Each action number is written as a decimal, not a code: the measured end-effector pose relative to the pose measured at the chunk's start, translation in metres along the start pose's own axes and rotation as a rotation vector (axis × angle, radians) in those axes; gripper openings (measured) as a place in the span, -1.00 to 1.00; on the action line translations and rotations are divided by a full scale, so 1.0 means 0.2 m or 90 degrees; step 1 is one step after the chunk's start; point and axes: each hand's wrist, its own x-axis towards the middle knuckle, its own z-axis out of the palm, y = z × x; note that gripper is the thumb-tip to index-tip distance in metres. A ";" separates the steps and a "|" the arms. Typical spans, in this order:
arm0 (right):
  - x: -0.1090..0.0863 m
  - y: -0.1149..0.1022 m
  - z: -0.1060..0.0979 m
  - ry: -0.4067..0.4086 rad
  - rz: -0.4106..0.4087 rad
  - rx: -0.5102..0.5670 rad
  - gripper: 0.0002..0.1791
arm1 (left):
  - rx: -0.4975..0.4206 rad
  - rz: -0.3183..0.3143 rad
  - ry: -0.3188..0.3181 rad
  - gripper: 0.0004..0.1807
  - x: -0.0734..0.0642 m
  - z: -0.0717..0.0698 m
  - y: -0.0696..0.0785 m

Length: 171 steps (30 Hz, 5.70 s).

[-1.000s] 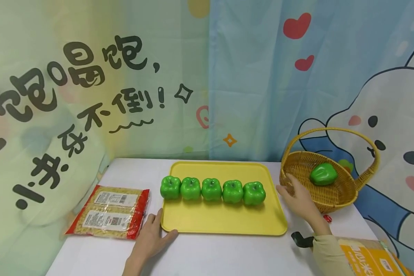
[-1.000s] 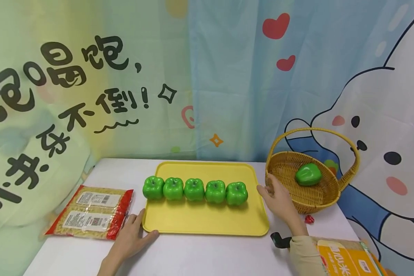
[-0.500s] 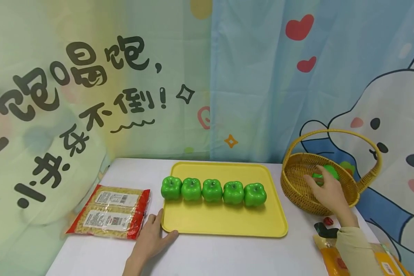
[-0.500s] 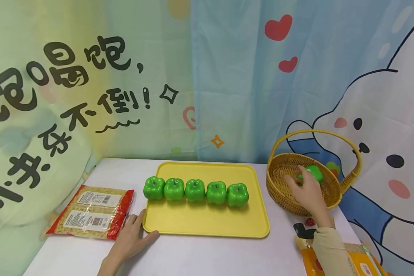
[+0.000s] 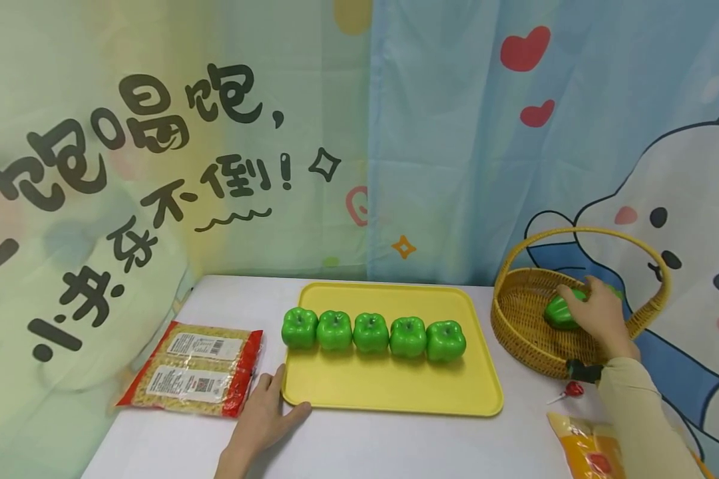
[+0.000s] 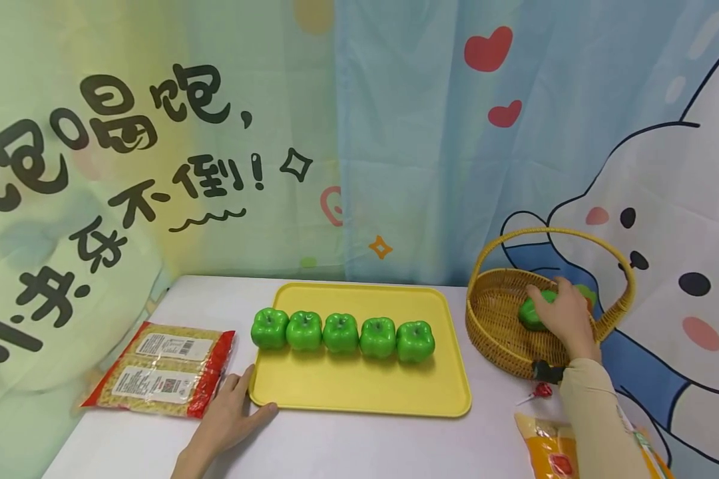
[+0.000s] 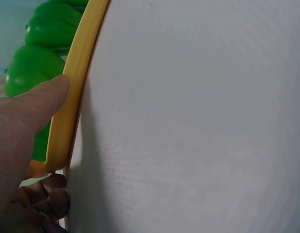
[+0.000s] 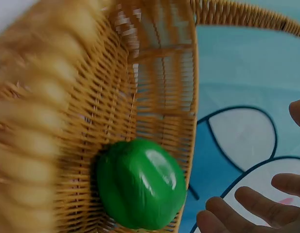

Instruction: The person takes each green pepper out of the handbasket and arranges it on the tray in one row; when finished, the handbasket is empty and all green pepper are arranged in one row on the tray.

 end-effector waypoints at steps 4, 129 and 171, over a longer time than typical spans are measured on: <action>0.08 0.04 -0.01 -0.022 0.035 -0.008 0.00 | -0.005 -0.003 0.000 0.07 0.00 0.00 0.00; -0.46 -0.38 0.48 -0.024 -0.264 0.044 -0.13 | 0.004 -0.001 -0.002 0.08 0.00 0.00 0.00; -0.48 -0.35 0.60 0.008 -0.302 0.035 0.00 | 0.001 0.020 0.011 0.07 -0.01 0.00 -0.01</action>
